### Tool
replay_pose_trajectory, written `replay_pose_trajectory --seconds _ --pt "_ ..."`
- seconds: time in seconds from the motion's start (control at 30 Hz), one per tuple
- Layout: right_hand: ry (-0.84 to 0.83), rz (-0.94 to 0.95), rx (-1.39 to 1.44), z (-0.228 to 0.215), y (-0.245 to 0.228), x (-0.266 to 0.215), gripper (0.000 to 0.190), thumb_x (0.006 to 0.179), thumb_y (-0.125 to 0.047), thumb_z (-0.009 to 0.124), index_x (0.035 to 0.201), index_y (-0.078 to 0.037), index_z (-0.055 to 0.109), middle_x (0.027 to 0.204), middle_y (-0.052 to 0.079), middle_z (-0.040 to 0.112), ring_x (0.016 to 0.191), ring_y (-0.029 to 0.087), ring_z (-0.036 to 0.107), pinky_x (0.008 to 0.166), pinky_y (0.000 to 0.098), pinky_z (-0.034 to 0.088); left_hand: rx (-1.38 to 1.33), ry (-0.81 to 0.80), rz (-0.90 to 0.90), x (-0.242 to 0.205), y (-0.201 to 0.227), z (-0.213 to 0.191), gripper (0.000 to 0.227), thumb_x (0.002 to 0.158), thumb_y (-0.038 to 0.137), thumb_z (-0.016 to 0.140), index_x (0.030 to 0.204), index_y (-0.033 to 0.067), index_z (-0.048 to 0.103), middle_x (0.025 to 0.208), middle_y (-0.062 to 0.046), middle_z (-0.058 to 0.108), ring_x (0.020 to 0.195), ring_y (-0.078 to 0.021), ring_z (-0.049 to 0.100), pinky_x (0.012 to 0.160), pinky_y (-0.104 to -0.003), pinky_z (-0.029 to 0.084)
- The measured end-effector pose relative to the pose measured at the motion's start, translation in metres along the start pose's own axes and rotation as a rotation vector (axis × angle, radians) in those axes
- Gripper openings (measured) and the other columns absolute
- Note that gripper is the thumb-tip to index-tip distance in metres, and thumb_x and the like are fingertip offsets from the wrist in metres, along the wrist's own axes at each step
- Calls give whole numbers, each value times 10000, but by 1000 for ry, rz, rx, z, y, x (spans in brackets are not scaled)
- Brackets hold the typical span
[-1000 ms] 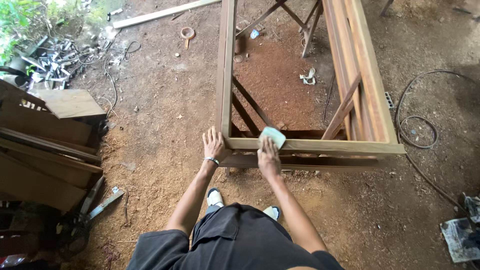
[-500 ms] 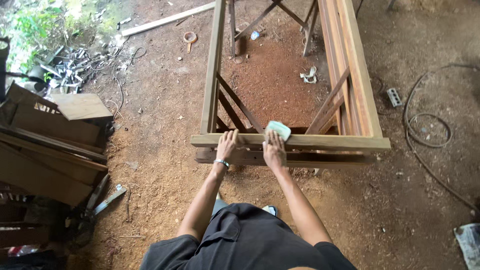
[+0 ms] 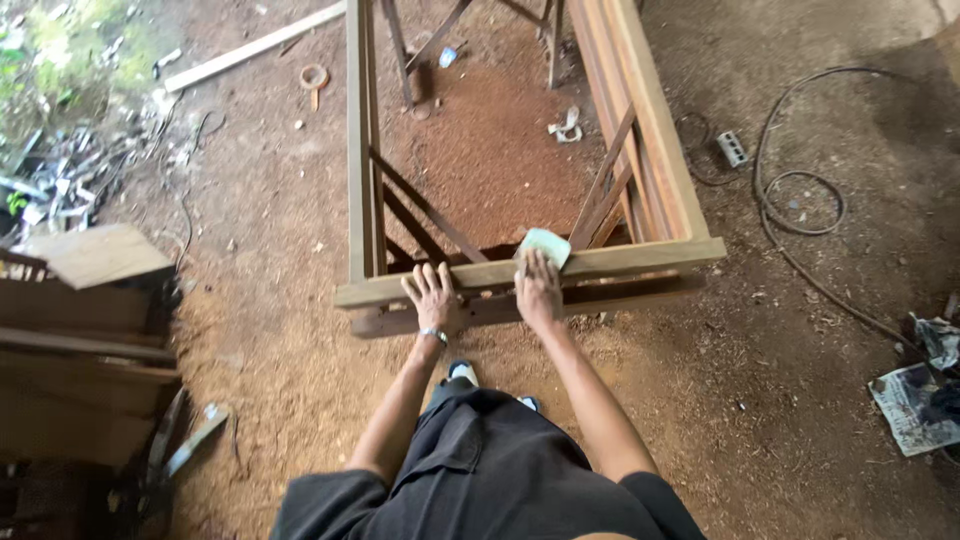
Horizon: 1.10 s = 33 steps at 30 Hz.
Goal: The person sands the surface of a wooden furniture frame using sandpaper, moving the paper across various parts of the structure.
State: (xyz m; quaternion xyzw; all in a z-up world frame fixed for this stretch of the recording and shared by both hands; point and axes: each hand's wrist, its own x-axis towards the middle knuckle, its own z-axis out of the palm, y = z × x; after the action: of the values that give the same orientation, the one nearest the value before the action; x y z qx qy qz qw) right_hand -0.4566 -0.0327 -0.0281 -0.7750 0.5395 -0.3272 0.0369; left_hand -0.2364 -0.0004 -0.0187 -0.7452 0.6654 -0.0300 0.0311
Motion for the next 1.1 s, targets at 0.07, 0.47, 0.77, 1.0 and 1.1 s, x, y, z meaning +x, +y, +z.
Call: replay_pose_trajectory --seconds 0.07,0.47,0.77,1.0,1.1 --pt "-2 -54 24 -4 -1 -11 474 1090 -166 446 1526 18 416 1586 221 423 1484 359 389 1271 486 251 -11 51 12 1 -2 7 961 893 501 695 1608 75 214 1606 -248 247 1522 -458 129 1184 -711 2" --pt "-12 135 -81 -27 44 7 457 1104 -156 381 1511 45 430 1581 242 409 1483 384 377 1256 530 273 -167 -164 49 -4 -7 -37 986 893 547 659 1618 104 159 1652 -217 185 1556 -434 60 1216 -671 -68" --pt "-50 63 -31 -46 59 -27 471 1135 -175 337 1551 23 431 1605 212 409 1494 349 398 1249 521 289 -137 -108 110 -4 -14 -24 988 883 540 656 1605 86 157 1645 -228 192 1537 -439 52 1188 -685 -72" --pt "-30 238 -149 -27 50 5 484 1110 -208 361 1535 6 448 1589 226 383 1488 374 350 1259 521 255 -169 -161 143 -5 -18 -36 1034 864 599 651 1596 51 169 1645 -235 210 1544 -447 55 1188 -688 -69" --pt "-5 156 -137 -22 29 -3 446 1115 -202 365 1517 -39 468 1593 215 403 1498 373 361 1264 521 267 -197 -156 143 -4 -20 -32 1039 853 605 652 1596 67 165 1647 -232 204 1541 -431 59 1189 -685 -70"
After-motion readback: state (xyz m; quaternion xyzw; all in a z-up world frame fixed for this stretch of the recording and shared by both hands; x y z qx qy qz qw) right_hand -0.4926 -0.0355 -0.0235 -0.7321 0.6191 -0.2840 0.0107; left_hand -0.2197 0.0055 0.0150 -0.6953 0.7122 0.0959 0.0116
